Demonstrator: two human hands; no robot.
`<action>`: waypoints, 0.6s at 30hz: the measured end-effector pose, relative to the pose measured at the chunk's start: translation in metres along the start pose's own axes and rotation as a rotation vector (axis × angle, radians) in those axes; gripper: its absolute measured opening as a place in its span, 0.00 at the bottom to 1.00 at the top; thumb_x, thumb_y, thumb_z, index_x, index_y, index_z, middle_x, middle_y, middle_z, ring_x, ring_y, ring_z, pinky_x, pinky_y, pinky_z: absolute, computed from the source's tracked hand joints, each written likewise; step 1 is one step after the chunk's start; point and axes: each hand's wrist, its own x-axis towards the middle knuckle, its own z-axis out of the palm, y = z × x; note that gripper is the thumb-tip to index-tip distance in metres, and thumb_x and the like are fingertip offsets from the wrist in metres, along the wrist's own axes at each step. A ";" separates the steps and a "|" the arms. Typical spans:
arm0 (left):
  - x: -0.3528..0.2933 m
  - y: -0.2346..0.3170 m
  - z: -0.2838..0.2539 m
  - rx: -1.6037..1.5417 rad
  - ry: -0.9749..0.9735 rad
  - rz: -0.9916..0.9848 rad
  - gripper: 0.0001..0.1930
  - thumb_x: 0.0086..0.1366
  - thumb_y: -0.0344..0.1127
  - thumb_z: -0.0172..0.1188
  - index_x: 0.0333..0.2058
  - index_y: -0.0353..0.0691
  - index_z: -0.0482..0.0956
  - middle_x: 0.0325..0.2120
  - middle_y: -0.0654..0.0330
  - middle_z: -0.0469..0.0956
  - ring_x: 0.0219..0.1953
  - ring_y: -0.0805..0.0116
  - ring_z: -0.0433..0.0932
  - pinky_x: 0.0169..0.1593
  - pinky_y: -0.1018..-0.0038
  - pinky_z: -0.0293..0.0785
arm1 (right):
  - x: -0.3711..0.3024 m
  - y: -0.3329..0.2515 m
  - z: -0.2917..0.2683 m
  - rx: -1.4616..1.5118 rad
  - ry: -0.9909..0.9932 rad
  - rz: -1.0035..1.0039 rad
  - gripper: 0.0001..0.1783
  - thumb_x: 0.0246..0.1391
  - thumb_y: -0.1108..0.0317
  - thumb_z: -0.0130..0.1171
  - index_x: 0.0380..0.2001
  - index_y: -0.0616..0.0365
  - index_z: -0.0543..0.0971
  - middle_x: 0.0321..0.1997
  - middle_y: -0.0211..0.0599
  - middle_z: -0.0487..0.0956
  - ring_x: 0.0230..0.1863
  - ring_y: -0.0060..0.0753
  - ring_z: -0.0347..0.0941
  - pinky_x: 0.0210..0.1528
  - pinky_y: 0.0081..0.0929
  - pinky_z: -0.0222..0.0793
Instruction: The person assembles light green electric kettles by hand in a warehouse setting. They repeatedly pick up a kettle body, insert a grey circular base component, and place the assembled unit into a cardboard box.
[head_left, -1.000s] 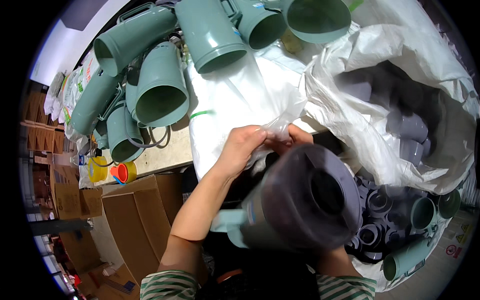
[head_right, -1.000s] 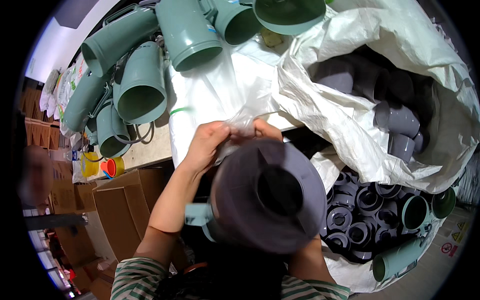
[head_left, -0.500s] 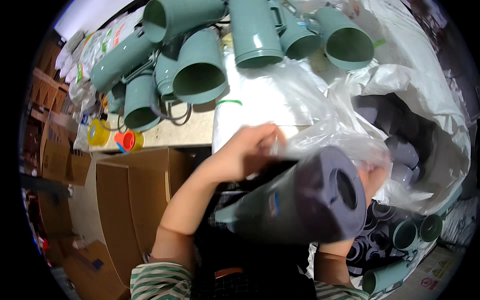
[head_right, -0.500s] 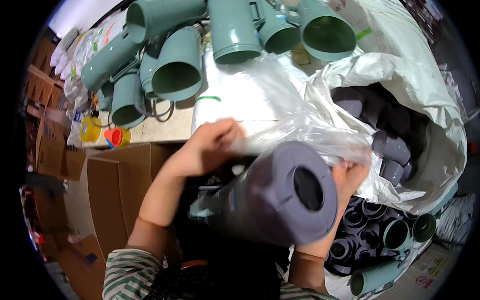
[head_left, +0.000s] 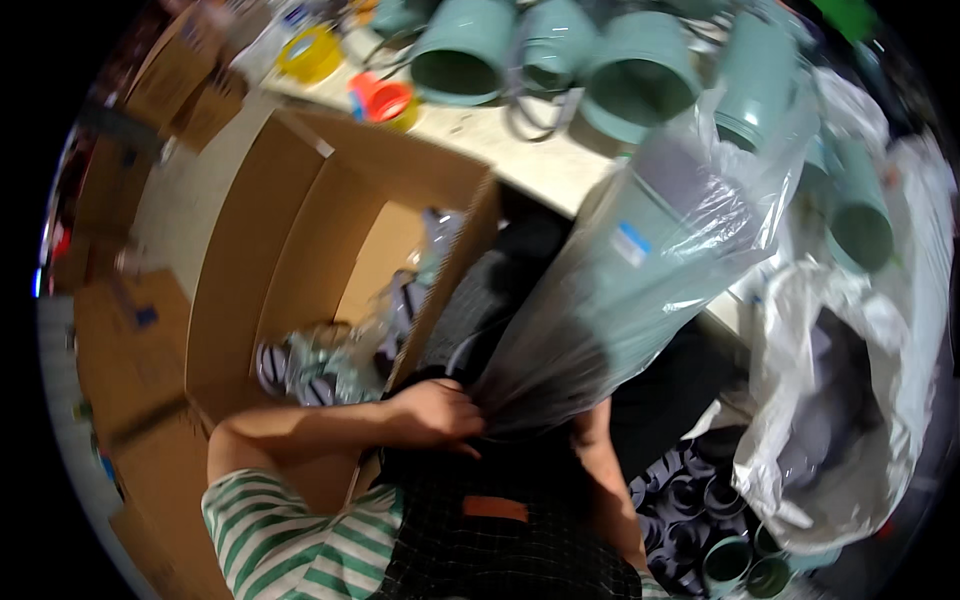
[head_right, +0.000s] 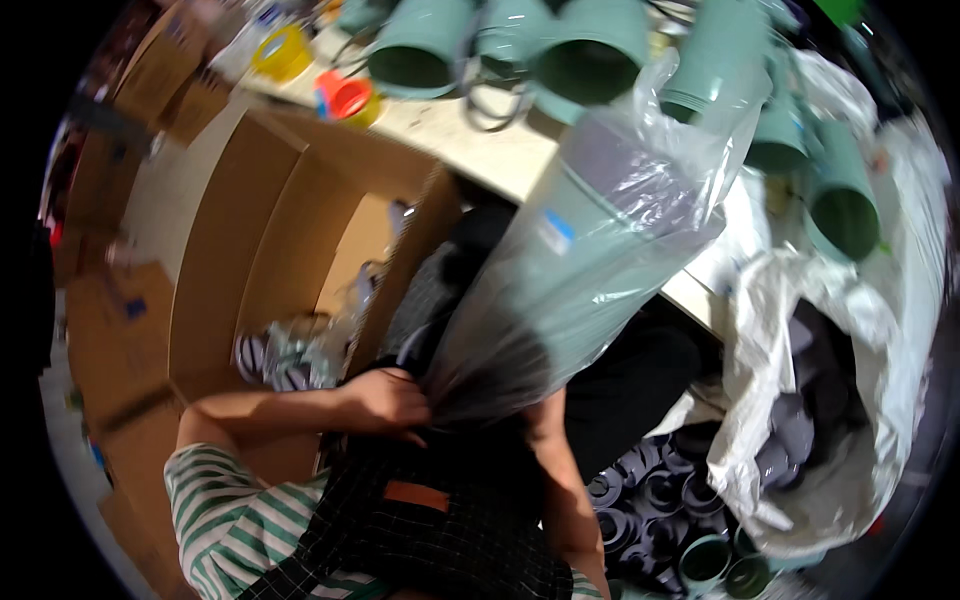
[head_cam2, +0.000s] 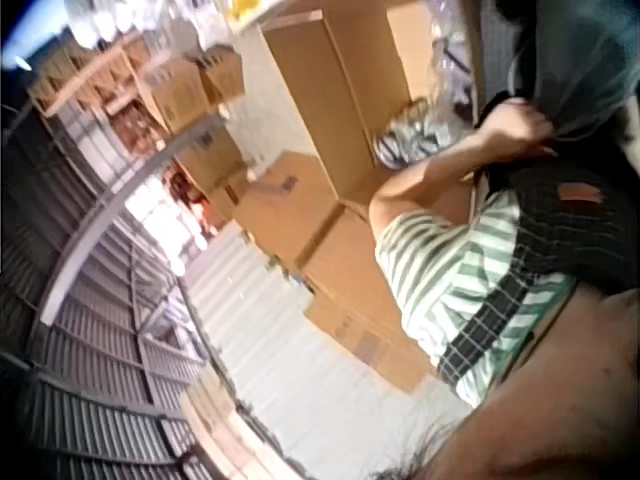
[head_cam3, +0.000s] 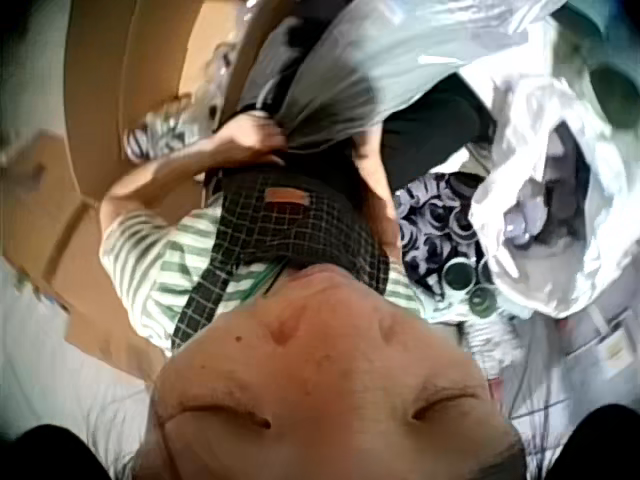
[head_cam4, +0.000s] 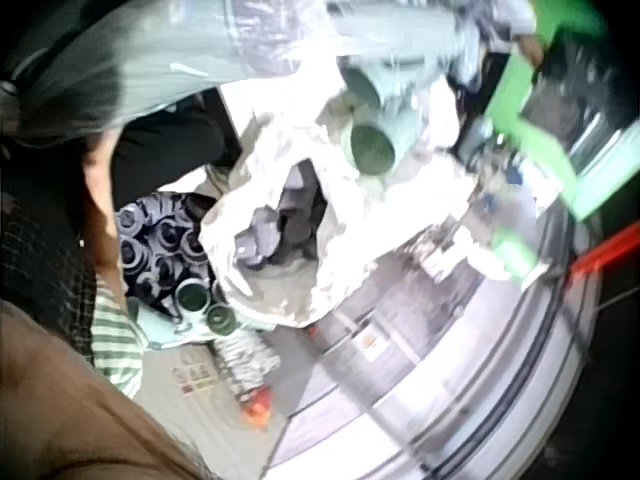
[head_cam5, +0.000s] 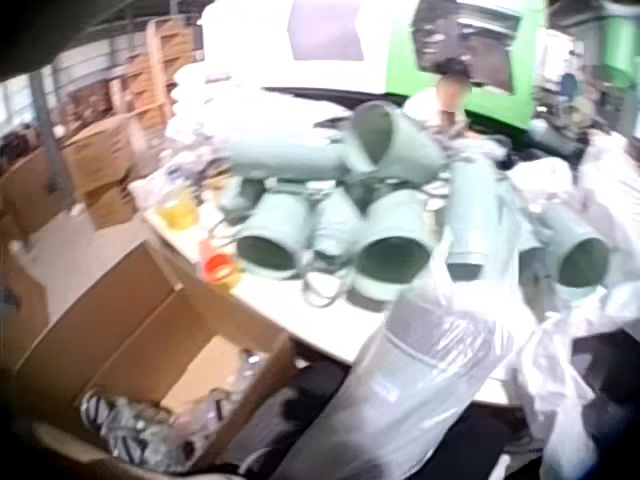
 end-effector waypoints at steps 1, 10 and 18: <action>0.005 0.010 0.012 0.005 -0.118 -0.023 0.13 0.69 0.41 0.56 0.45 0.40 0.78 0.39 0.58 0.83 0.42 0.61 0.82 0.57 0.62 0.73 | 0.020 -0.031 0.027 0.119 -0.077 0.112 0.44 0.55 0.69 0.69 0.69 0.64 0.58 0.69 0.48 0.66 0.68 0.44 0.66 0.67 0.41 0.63; -0.033 0.037 -0.002 -0.691 0.763 -0.467 0.09 0.70 0.37 0.58 0.34 0.37 0.80 0.27 0.62 0.80 0.29 0.69 0.80 0.32 0.74 0.77 | 0.068 -0.143 0.186 -0.543 -0.607 -0.421 0.47 0.53 0.58 0.72 0.70 0.57 0.58 0.56 0.53 0.79 0.56 0.53 0.79 0.53 0.43 0.76; -0.173 -0.204 0.227 -2.054 2.238 -0.426 0.23 0.76 0.47 0.52 0.61 0.39 0.71 0.64 0.55 0.72 0.65 0.59 0.71 0.58 0.64 0.78 | 0.098 -0.141 0.042 -0.336 0.101 -0.370 0.25 0.60 0.75 0.62 0.58 0.62 0.67 0.52 0.40 0.74 0.49 0.28 0.74 0.53 0.27 0.72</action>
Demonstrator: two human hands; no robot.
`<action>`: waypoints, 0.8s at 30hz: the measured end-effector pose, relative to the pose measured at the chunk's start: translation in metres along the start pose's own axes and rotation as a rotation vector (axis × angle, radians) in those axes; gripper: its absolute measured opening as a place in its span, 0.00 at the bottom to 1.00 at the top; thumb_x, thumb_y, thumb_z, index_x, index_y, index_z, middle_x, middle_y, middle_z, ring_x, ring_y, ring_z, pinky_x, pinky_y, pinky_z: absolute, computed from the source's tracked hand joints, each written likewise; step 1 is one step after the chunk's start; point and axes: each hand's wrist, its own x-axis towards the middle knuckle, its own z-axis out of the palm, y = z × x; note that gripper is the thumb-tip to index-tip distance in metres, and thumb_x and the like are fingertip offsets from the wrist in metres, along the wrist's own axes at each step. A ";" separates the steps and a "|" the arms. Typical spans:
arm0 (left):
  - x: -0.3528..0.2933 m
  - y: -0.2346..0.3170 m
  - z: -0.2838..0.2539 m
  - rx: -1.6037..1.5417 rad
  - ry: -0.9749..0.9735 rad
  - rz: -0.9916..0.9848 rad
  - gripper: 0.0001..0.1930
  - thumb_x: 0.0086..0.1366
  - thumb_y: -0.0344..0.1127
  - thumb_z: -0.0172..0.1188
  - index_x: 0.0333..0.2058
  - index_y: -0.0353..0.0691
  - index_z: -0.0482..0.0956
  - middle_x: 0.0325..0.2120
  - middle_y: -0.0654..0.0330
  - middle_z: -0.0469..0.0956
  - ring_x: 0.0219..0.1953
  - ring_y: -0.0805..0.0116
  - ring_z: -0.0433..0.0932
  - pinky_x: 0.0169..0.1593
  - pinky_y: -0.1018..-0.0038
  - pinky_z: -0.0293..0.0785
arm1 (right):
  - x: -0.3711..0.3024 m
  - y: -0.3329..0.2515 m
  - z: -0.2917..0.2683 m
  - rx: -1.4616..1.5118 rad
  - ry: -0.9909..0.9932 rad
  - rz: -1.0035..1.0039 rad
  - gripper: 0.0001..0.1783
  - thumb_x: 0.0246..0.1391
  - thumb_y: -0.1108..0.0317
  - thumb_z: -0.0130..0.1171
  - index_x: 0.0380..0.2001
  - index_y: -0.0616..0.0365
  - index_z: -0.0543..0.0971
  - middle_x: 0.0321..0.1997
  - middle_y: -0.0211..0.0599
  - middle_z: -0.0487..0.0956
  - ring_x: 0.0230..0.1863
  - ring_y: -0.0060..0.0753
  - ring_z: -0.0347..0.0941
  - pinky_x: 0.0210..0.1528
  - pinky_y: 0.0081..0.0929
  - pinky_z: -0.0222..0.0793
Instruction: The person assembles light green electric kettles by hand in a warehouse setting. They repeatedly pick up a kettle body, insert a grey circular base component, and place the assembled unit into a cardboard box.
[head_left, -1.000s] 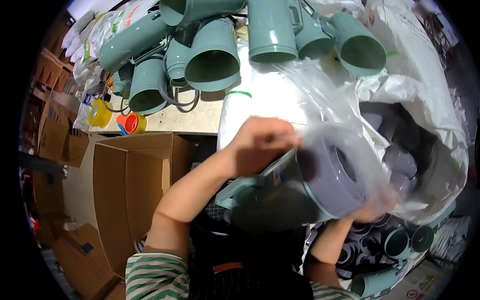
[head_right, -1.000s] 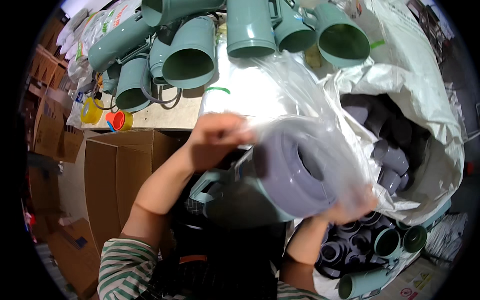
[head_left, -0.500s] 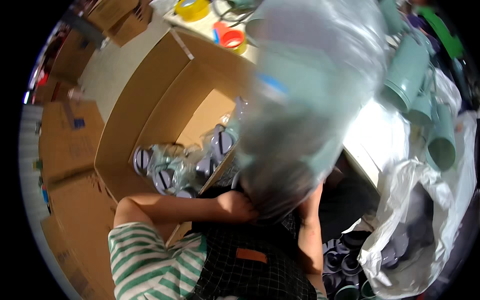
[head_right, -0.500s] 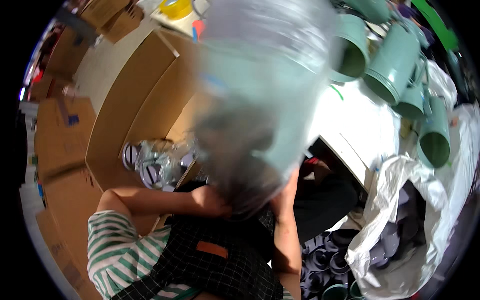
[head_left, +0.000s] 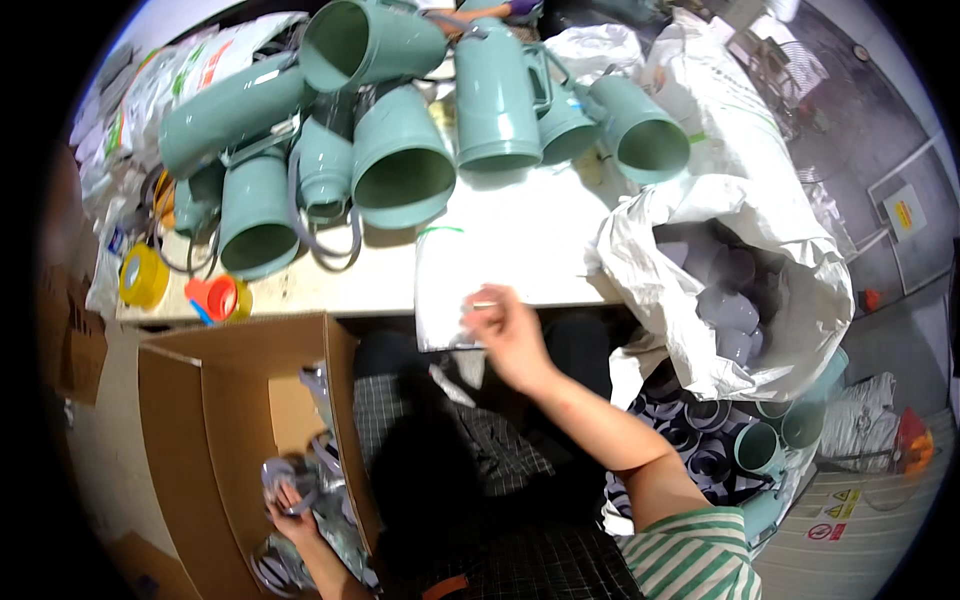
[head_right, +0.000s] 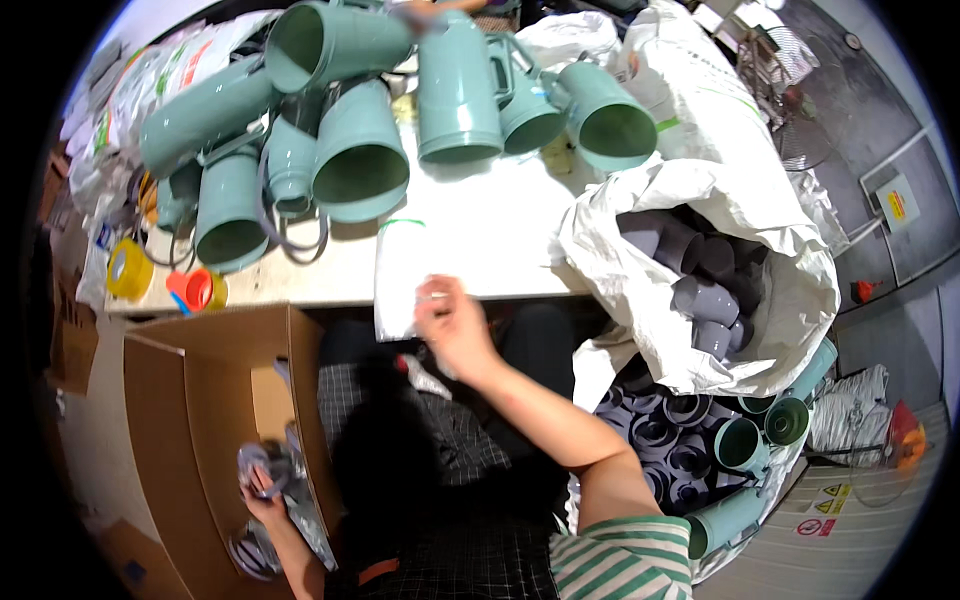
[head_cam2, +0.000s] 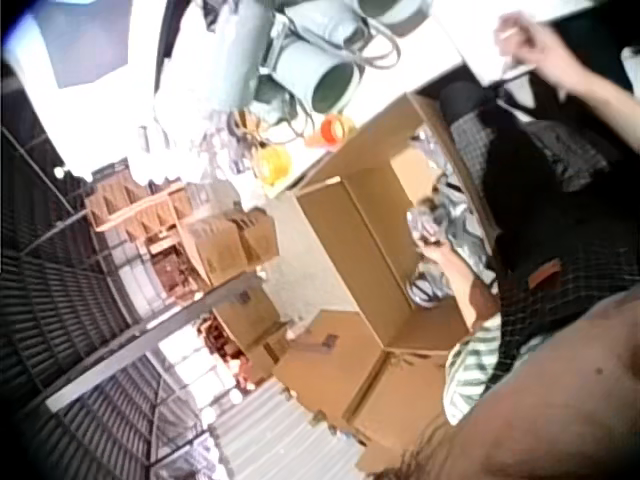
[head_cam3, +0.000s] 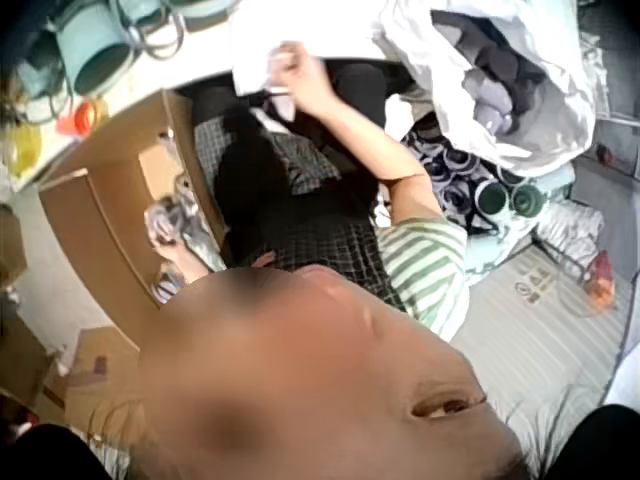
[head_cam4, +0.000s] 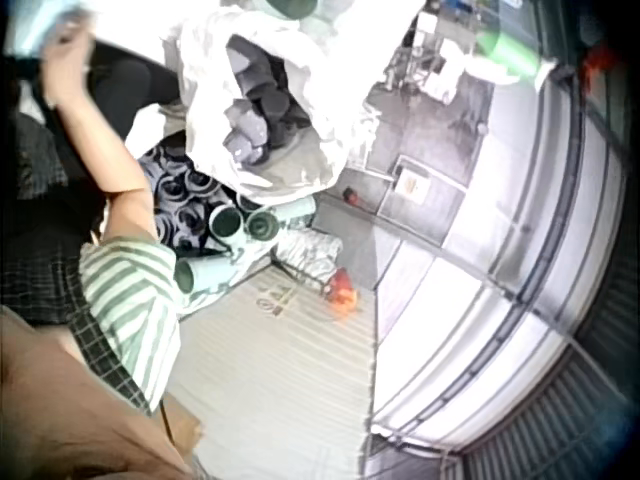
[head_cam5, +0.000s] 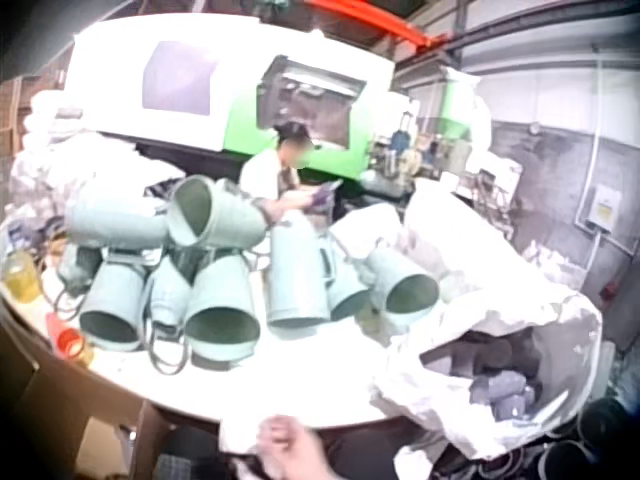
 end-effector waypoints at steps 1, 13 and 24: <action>0.012 -0.002 -0.027 -0.095 0.133 -0.024 0.24 0.75 0.48 0.53 0.61 0.39 0.71 0.64 0.54 0.71 0.66 0.57 0.70 0.61 0.61 0.75 | 0.016 0.003 -0.036 -0.093 0.180 -0.126 0.23 0.60 0.73 0.62 0.57 0.62 0.68 0.49 0.39 0.75 0.47 0.28 0.74 0.50 0.27 0.73; 0.046 0.048 -0.016 1.922 0.526 0.529 0.27 0.72 0.51 0.54 0.60 0.37 0.75 0.52 0.53 0.82 0.47 0.54 0.81 0.53 0.62 0.75 | 0.293 -0.106 -0.279 0.635 0.789 -0.224 0.10 0.54 0.71 0.67 0.37 0.63 0.77 0.33 0.34 0.78 0.32 0.30 0.74 0.33 0.23 0.71; -0.157 -0.141 0.391 1.122 -0.920 1.077 0.19 0.71 0.30 0.54 0.58 0.33 0.68 0.52 0.55 0.70 0.53 0.63 0.70 0.60 0.66 0.66 | 0.084 -0.043 -0.241 0.804 1.001 -0.430 0.18 0.66 0.60 0.46 0.26 0.58 0.76 0.30 0.29 0.77 0.30 0.22 0.71 0.37 0.27 0.72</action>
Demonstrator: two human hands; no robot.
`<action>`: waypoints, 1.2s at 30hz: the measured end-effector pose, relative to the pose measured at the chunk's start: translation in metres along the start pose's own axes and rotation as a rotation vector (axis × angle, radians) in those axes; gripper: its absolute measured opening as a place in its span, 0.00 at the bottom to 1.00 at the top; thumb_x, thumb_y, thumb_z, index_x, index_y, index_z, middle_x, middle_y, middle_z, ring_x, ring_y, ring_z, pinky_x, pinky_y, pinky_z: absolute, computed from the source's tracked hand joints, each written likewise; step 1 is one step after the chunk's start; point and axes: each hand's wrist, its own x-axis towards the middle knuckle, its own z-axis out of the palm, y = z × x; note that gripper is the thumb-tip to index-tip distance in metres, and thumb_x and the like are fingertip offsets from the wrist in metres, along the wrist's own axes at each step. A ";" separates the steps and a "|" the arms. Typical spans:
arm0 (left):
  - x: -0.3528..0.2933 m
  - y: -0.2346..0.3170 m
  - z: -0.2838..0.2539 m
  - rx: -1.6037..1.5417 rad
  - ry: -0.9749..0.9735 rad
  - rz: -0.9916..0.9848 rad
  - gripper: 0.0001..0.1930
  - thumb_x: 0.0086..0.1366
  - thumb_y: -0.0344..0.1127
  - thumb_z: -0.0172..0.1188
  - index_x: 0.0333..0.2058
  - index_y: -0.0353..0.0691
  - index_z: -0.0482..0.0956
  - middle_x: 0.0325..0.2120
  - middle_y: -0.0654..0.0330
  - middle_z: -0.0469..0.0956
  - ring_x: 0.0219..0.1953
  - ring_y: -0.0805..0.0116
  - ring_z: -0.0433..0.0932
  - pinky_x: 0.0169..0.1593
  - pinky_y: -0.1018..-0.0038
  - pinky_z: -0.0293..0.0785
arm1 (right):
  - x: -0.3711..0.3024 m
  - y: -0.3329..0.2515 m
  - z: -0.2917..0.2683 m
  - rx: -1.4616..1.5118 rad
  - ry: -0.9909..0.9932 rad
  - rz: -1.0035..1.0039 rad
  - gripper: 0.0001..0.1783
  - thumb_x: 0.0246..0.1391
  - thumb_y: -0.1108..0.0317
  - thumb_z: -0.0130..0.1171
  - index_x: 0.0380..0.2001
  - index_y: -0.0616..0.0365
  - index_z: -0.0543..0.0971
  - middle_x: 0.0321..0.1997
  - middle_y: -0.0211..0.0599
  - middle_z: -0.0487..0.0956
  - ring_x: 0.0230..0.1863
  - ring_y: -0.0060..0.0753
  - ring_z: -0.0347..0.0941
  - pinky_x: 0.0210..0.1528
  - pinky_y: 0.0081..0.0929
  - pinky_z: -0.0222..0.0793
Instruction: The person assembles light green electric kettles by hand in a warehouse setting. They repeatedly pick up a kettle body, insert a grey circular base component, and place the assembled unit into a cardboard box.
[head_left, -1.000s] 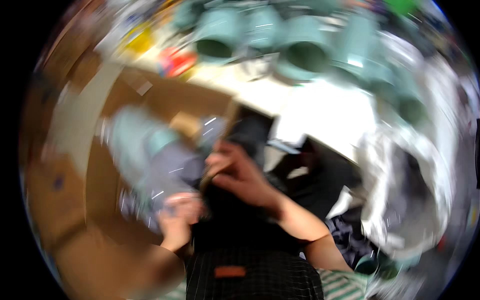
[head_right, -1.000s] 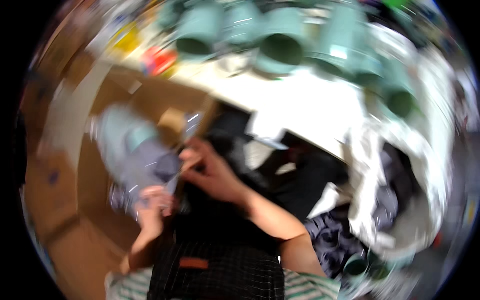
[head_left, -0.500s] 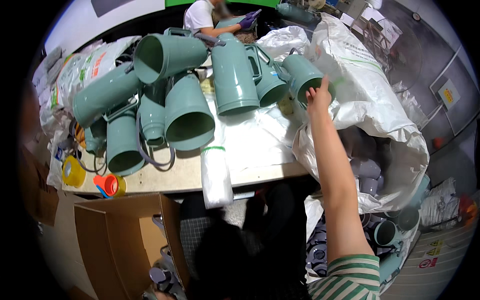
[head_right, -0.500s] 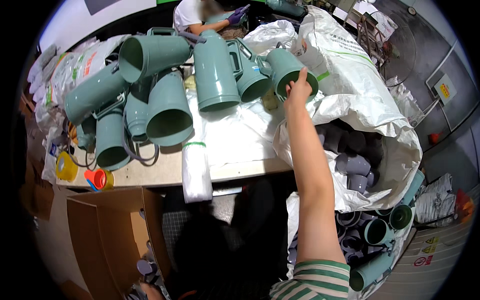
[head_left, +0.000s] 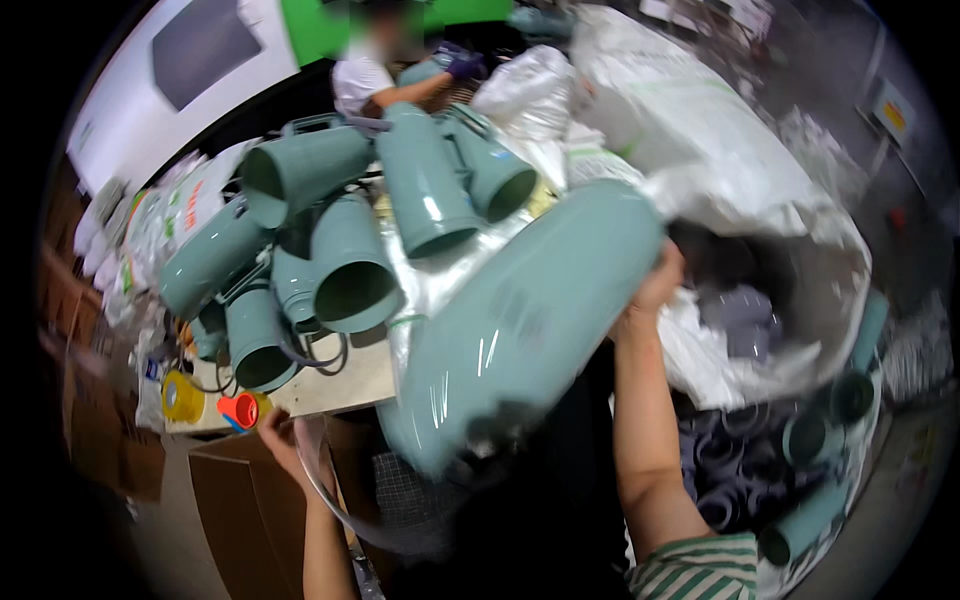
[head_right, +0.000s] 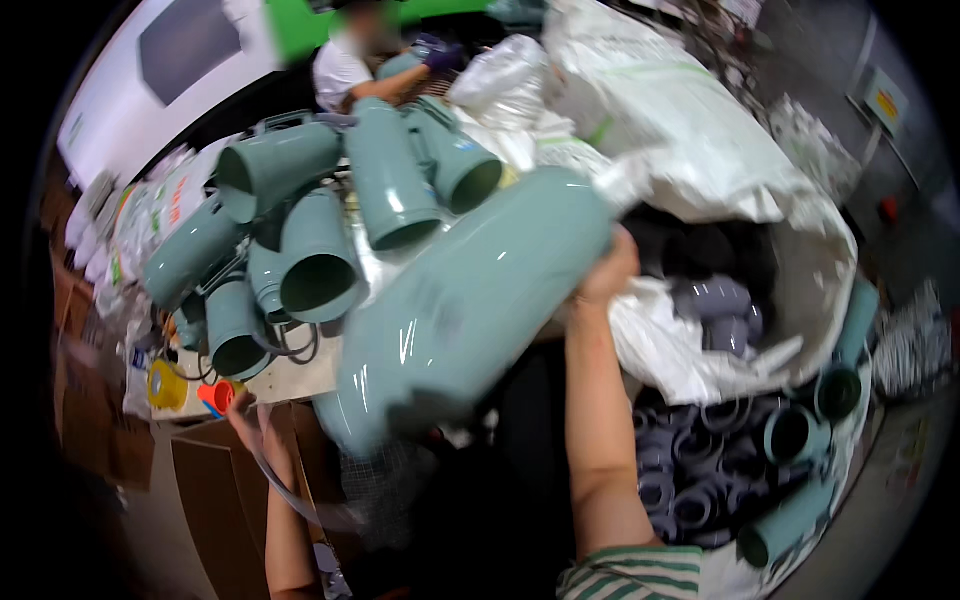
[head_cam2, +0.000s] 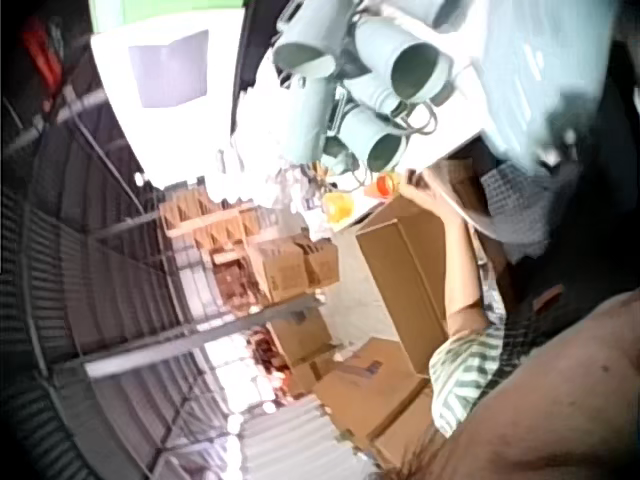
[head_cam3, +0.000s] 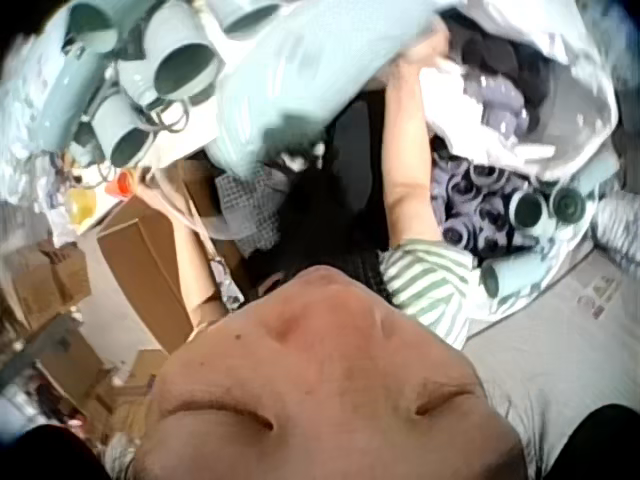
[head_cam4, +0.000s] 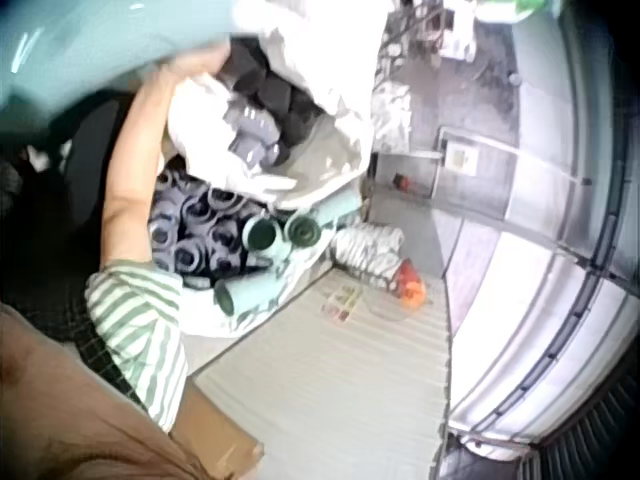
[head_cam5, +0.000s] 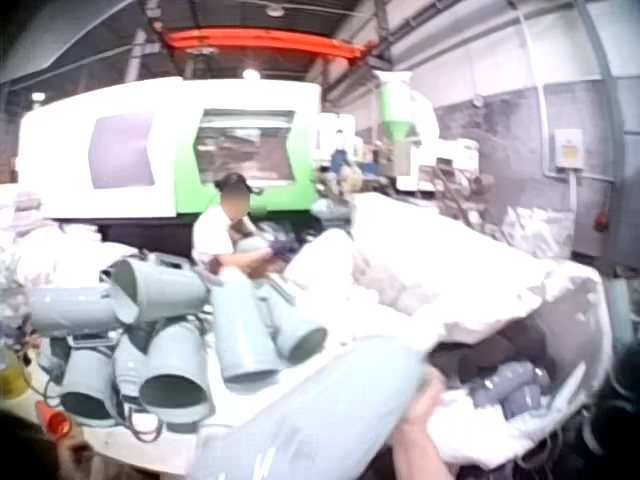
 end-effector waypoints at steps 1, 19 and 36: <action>0.010 0.018 0.022 -0.070 -0.096 0.093 0.18 0.70 0.29 0.54 0.58 0.33 0.69 0.51 0.54 0.70 0.53 0.63 0.70 0.60 0.65 0.66 | -0.004 0.009 -0.015 -0.415 -0.179 -0.190 0.20 0.68 0.57 0.46 0.25 0.58 0.74 0.27 0.25 0.73 0.28 0.20 0.66 0.33 0.27 0.67; 0.009 0.062 0.075 -0.628 -1.171 -0.714 0.45 0.50 0.53 0.79 0.60 0.30 0.71 0.51 0.55 0.80 0.53 0.64 0.80 0.58 0.66 0.76 | -0.004 -0.047 -0.086 -1.008 -0.178 -0.781 0.21 0.50 0.78 0.64 0.50 0.59 0.76 0.50 0.45 0.72 0.50 0.47 0.70 0.47 0.36 0.71; -0.061 0.065 0.008 -0.850 -0.333 -0.907 0.27 0.74 0.43 0.54 0.66 0.37 0.64 0.63 0.53 0.70 0.65 0.55 0.70 0.66 0.53 0.67 | 0.027 -0.125 -0.112 -1.412 -0.054 -0.768 0.36 0.42 0.62 0.78 0.54 0.51 0.72 0.54 0.38 0.76 0.54 0.43 0.75 0.53 0.39 0.73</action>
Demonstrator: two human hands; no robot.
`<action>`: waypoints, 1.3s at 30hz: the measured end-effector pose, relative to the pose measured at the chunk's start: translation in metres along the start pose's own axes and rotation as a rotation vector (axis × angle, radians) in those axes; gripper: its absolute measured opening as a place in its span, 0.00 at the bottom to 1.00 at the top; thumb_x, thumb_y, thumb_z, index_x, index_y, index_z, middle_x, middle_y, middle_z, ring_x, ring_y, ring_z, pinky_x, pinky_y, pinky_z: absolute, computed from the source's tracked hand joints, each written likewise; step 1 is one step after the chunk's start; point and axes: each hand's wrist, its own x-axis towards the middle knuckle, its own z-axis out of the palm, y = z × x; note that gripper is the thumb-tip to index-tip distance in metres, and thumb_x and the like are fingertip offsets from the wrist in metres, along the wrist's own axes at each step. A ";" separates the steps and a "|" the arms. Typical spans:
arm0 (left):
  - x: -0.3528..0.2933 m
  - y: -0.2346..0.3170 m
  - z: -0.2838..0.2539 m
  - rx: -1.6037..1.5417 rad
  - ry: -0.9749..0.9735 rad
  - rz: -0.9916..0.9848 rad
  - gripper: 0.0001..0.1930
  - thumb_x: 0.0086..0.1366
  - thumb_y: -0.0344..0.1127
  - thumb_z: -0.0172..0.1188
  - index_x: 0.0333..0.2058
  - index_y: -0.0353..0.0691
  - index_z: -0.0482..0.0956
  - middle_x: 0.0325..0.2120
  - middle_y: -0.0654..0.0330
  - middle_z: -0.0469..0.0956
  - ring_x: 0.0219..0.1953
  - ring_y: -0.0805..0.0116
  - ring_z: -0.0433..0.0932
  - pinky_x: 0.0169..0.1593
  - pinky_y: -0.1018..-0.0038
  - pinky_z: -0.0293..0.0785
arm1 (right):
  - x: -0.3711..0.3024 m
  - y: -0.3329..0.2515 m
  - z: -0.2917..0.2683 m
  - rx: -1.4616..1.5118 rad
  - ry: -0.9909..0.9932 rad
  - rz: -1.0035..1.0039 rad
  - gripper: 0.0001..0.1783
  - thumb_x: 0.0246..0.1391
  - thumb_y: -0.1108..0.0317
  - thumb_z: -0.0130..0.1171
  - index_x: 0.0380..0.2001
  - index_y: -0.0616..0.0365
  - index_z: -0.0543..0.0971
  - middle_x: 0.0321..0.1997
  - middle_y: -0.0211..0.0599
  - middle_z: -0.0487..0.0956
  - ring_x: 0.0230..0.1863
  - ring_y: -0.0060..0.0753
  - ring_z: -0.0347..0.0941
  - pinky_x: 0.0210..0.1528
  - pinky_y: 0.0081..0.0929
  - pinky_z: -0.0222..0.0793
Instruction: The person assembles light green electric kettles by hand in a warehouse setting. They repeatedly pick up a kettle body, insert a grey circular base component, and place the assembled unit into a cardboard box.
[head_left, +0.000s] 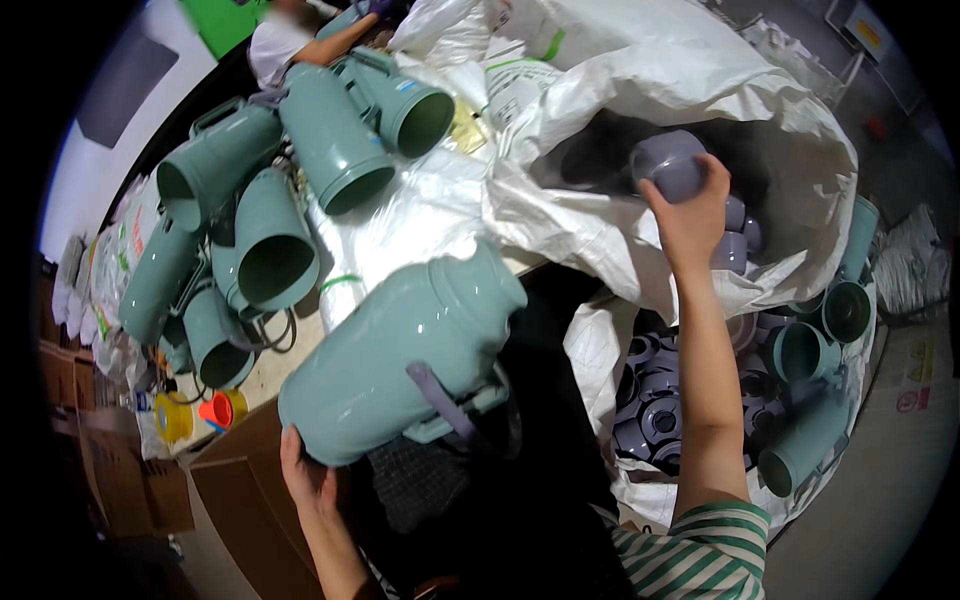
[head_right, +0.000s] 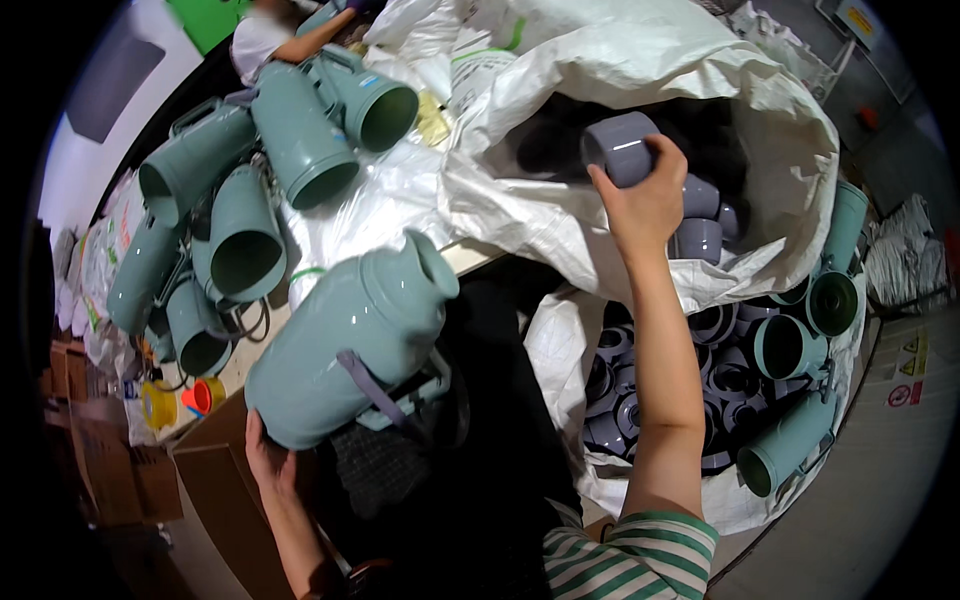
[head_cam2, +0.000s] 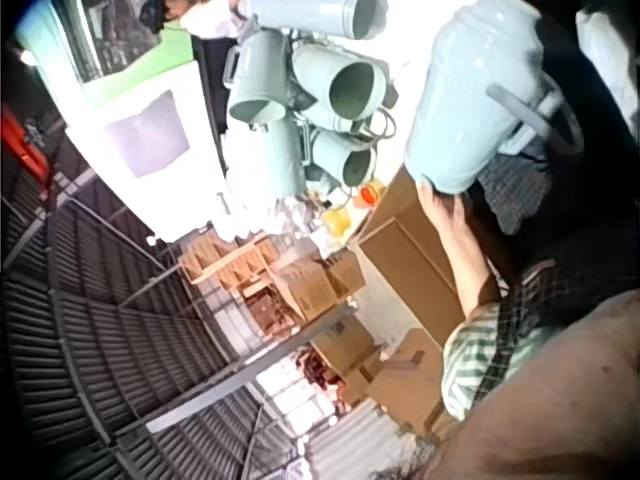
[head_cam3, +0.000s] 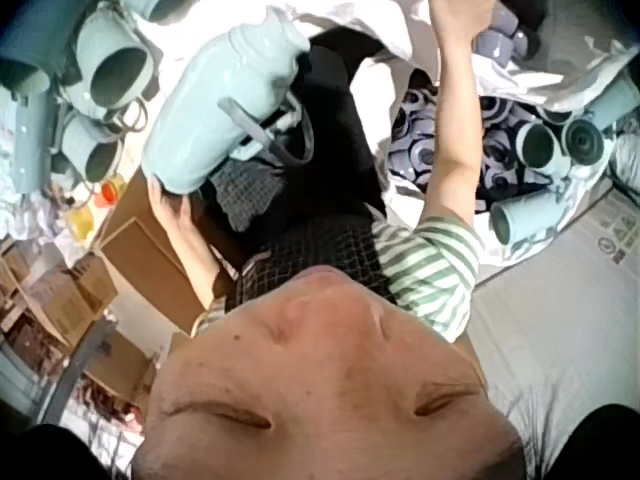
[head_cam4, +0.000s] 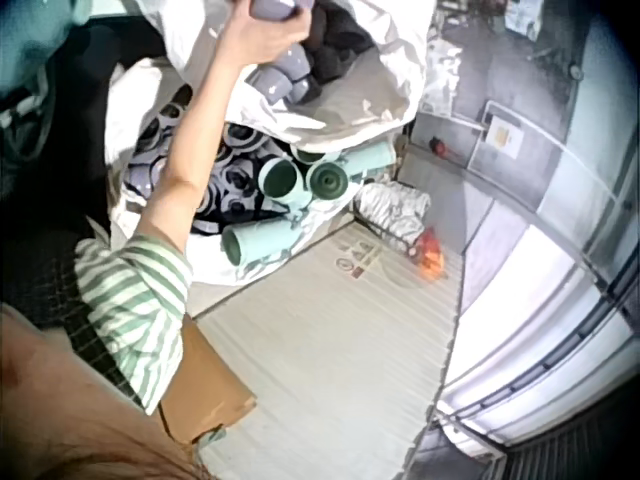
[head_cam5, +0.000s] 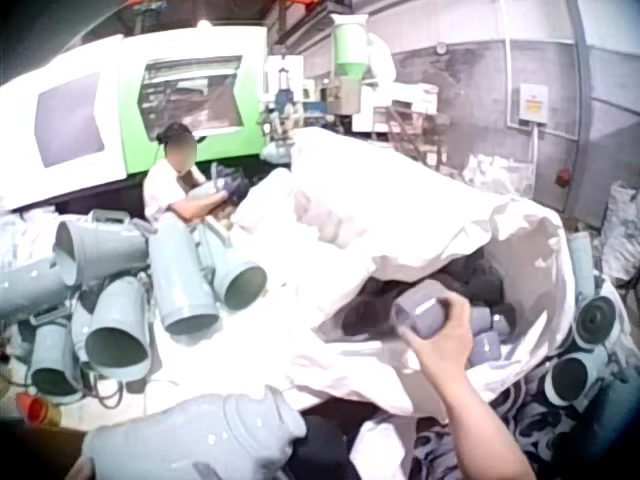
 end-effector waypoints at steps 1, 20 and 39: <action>0.004 -0.001 0.000 -0.015 -0.006 0.000 0.26 0.75 0.43 0.54 0.66 0.37 0.65 0.63 0.53 0.71 0.64 0.56 0.70 0.66 0.53 0.67 | -0.010 -0.006 -0.005 0.273 0.018 0.030 0.34 0.48 0.59 0.76 0.55 0.54 0.71 0.57 0.39 0.76 0.57 0.41 0.75 0.57 0.37 0.72; -0.020 0.066 0.063 0.245 0.202 0.799 0.32 0.72 0.57 0.48 0.64 0.38 0.69 0.65 0.52 0.68 0.66 0.57 0.66 0.69 0.53 0.60 | -0.279 -0.069 -0.040 1.200 -0.801 0.998 0.28 0.72 0.51 0.43 0.64 0.58 0.70 0.62 0.41 0.74 0.63 0.37 0.70 0.66 0.34 0.63; 0.080 -0.023 0.210 0.481 -0.599 0.610 0.22 0.73 0.40 0.45 0.19 0.48 0.52 0.20 0.66 0.53 0.31 0.67 0.53 0.43 0.67 0.54 | -0.283 0.378 0.016 -0.655 -0.384 0.210 0.38 0.63 0.51 0.55 0.70 0.60 0.62 0.72 0.48 0.66 0.70 0.50 0.62 0.72 0.39 0.56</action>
